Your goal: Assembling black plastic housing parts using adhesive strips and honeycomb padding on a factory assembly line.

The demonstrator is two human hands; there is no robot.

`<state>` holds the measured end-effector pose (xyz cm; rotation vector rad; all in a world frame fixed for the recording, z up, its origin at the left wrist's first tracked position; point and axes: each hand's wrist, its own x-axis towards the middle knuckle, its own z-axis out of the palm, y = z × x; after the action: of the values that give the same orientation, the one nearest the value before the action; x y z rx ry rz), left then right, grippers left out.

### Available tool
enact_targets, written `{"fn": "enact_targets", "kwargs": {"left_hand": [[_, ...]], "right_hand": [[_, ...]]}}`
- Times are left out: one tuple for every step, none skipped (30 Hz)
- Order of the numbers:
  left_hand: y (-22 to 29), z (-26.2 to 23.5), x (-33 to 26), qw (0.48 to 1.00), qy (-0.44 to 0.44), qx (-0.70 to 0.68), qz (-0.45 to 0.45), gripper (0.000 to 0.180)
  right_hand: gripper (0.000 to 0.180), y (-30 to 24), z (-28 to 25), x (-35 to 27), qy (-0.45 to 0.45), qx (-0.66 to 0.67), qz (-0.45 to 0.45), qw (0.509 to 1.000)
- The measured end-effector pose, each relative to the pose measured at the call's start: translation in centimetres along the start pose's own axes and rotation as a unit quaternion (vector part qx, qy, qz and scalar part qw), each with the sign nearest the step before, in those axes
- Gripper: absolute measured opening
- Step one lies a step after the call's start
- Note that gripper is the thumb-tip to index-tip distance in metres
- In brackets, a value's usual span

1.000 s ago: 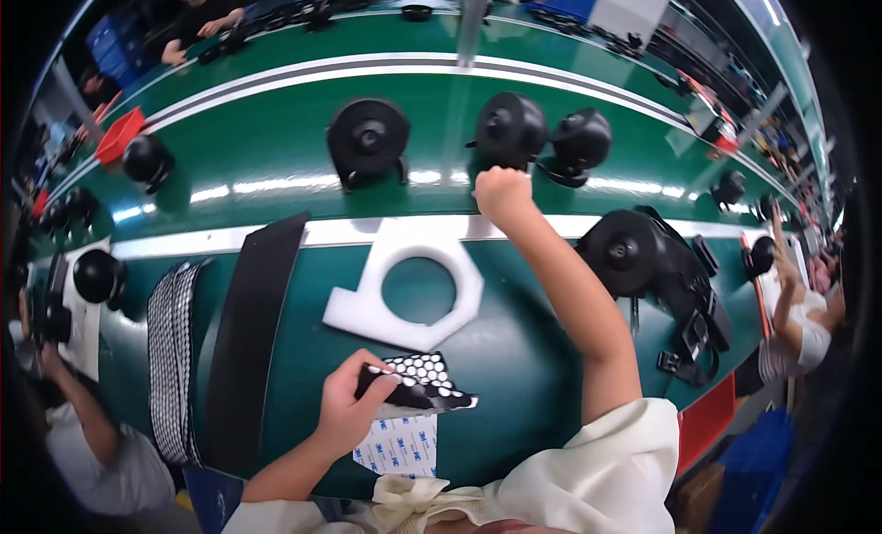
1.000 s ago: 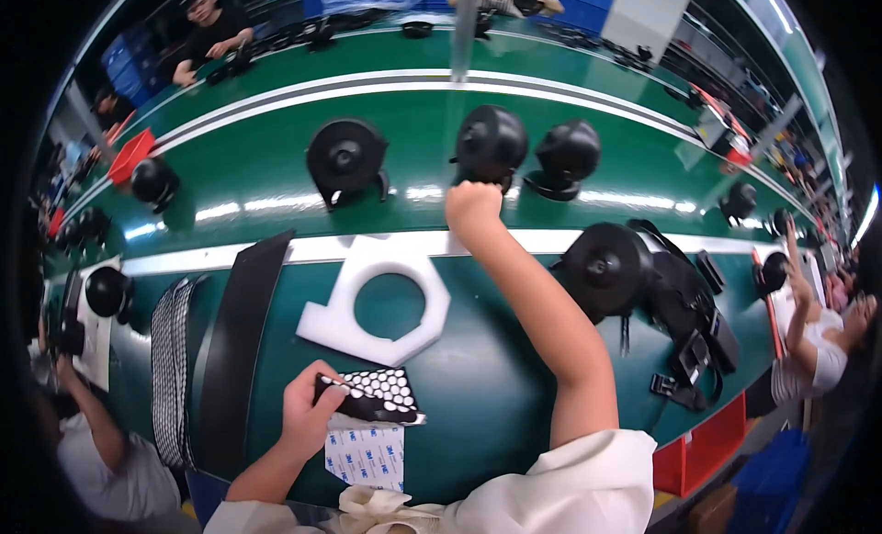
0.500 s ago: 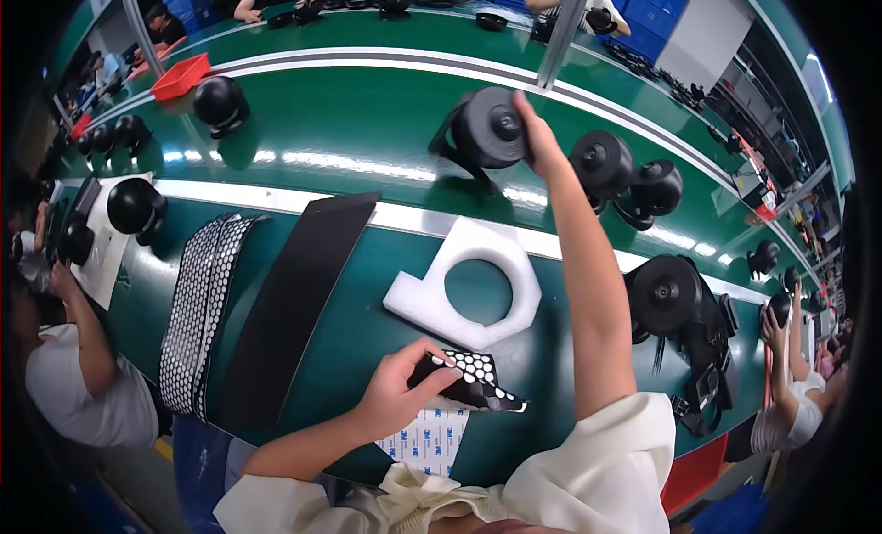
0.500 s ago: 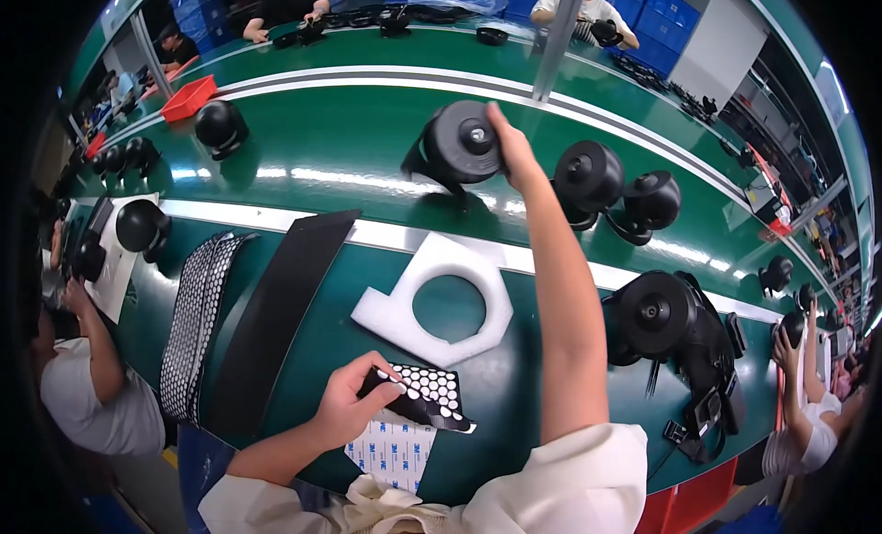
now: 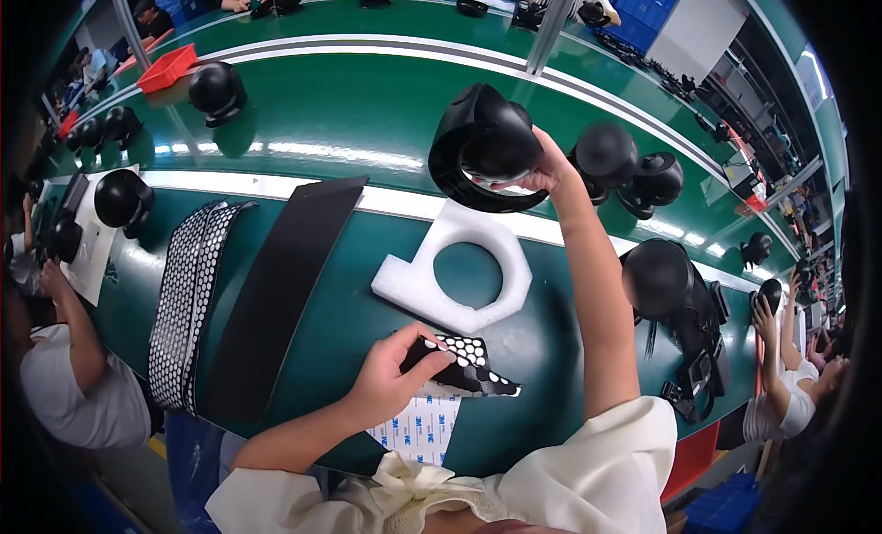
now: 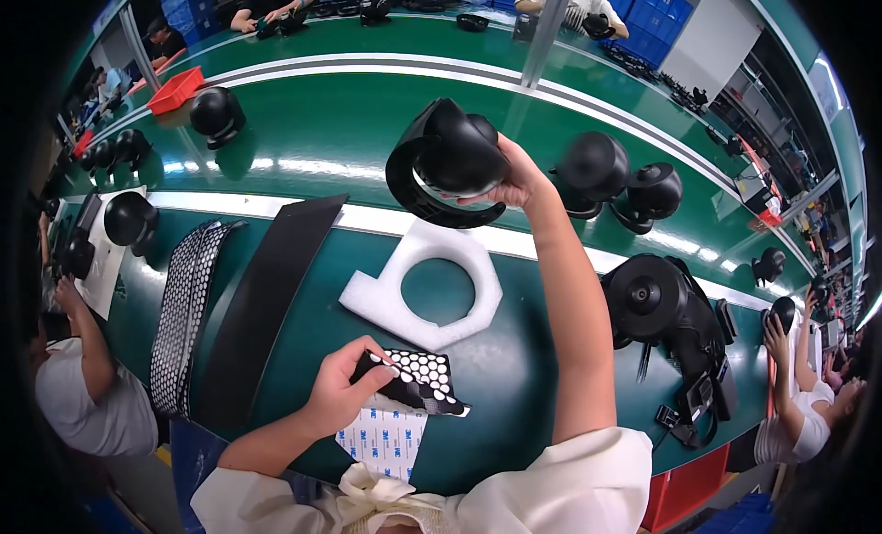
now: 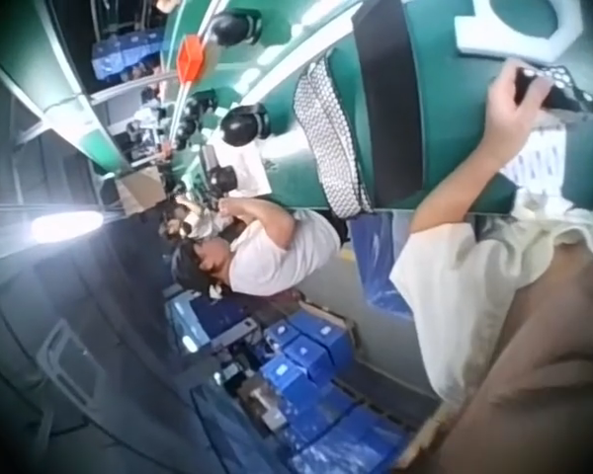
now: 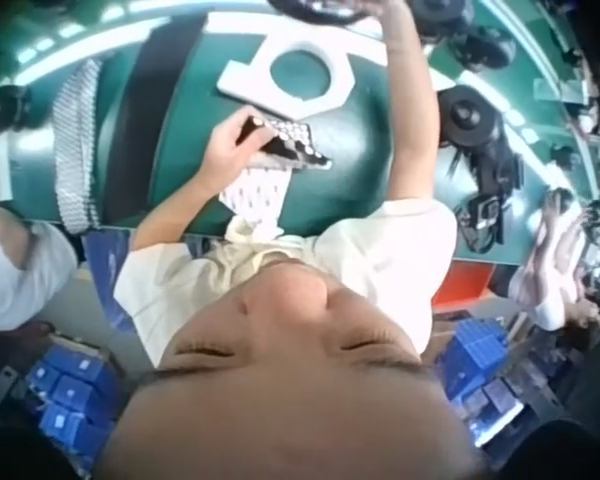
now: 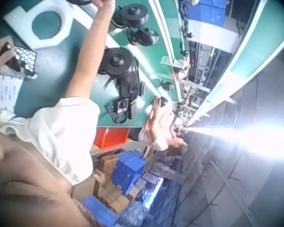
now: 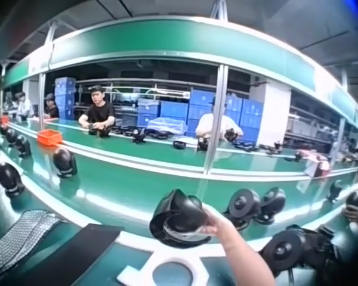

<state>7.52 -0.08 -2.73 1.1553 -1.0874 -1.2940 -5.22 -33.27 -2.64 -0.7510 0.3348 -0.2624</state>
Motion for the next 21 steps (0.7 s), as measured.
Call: {"fn": "enact_targets", "kwargs": {"left_hand": [[0.1, 0.0, -0.1, 1.0, 0.0, -0.006, 0.0, 0.012], [0.2, -0.1, -0.1, 1.0, 0.002, -0.012, -0.001, 0.012], [0.3, -0.1, -0.1, 1.0, 0.005, -0.012, -0.002, 0.012], [0.4, -0.2, -0.1, 1.0, 0.007, -0.013, -0.004, 0.01], [0.6, -0.2, -0.1, 1.0, 0.007, -0.015, -0.005, 0.007], [0.8, -0.3, 0.1, 1.0, 0.017, -0.018, -0.002, 0.007], [0.8, -0.3, 0.2, 0.999, 0.025, -0.022, 0.001, 0.007], [0.1, -0.7, 0.3, 0.999, 0.035, -0.022, 0.02, 0.009], [-0.3, -0.8, 0.4, 0.997, 0.046, -0.047, 0.033, 0.009], [-0.5, -0.8, 0.6, 0.995, 0.056, -0.071, 0.046, 0.008], [0.0, -0.7, 0.9, 0.993, 0.051, -0.09, 0.06, 0.008], [0.1, -0.7, 1.0, 0.994, 0.045, -0.08, 0.055, 0.008], [0.2, -0.9, 1.1, 0.996, 0.038, -0.069, 0.05, 0.009], [-0.1, -1.1, 1.0, 0.996, 0.039, -0.065, 0.043, 0.008], [-0.2, -1.1, 1.0, 0.997, 0.039, -0.057, 0.041, 0.008], [-0.3, -1.1, 0.8, 0.997, 0.041, -0.047, 0.041, 0.007], [-0.4, -1.1, 0.6, 0.997, 0.041, -0.048, 0.034, 0.007], [-0.5, -1.1, 0.3, 0.997, 0.04, -0.054, 0.031, 0.007], [-0.6, -1.2, 0.0, 0.997, 0.042, -0.059, 0.029, 0.007], [-0.6, -1.0, 0.1, 0.997, 0.048, -0.039, 0.042, 0.008], [-0.7, -0.9, 0.0, 0.997, 0.055, -0.027, 0.044, 0.009]], "right_hand": [[0.053, 0.1, 0.1, -0.2, 0.0, 0.0, 0.001, 1.0], [0.053, 0.3, 1.2, -0.5, 0.055, 0.001, -0.03, 0.998], [0.053, 0.5, 1.9, -0.6, 0.111, 0.002, -0.061, 0.992], [0.053, 0.6, 1.9, -0.7, 0.11, 0.003, -0.059, 0.992], [0.053, 0.5, 2.0, -1.2, 0.064, 0.019, -0.041, 0.997], [0.052, 0.4, 2.2, -1.6, 0.019, 0.036, -0.024, 0.999], [0.051, 0.4, 2.4, -2.4, 0.036, 0.022, -0.017, 0.999], [0.051, 0.7, 3.0, -2.9, 0.037, 0.025, -0.017, 0.999], [0.051, 1.0, 3.6, -3.4, 0.057, -0.003, -0.033, 0.998], [0.052, 1.2, 4.4, -4.0, 0.077, -0.031, -0.051, 0.995], [0.053, 1.3, 6.1, -4.5, 0.135, -0.076, -0.062, 0.986], [0.053, 1.4, 6.2, -4.7, 0.142, -0.075, -0.067, 0.985], [0.053, 1.3, 6.3, -4.8, 0.178, -0.096, -0.122, 0.972], [0.053, 1.3, 6.4, -4.5, 0.212, -0.116, -0.174, 0.955], [0.05, 1.0, 7.2, -4.7, 0.247, -0.176, -0.211, 0.929], [0.049, 0.7, 6.7, -4.4, 0.277, -0.207, -0.225, 0.911], [0.047, 0.4, 5.0, -3.8, 0.313, -0.254, -0.255, 0.879], [0.047, 0.1, 4.5, -3.2, 0.343, -0.287, -0.269, 0.853], [0.046, -0.1, 4.0, -2.3, 0.368, -0.319, -0.282, 0.827], [0.047, -0.3, 1.4, -1.4, 0.385, -0.416, -0.383, 0.73], [0.047, -0.7, -0.8, -0.8, 0.4, -0.459, -0.403, 0.683]]}}
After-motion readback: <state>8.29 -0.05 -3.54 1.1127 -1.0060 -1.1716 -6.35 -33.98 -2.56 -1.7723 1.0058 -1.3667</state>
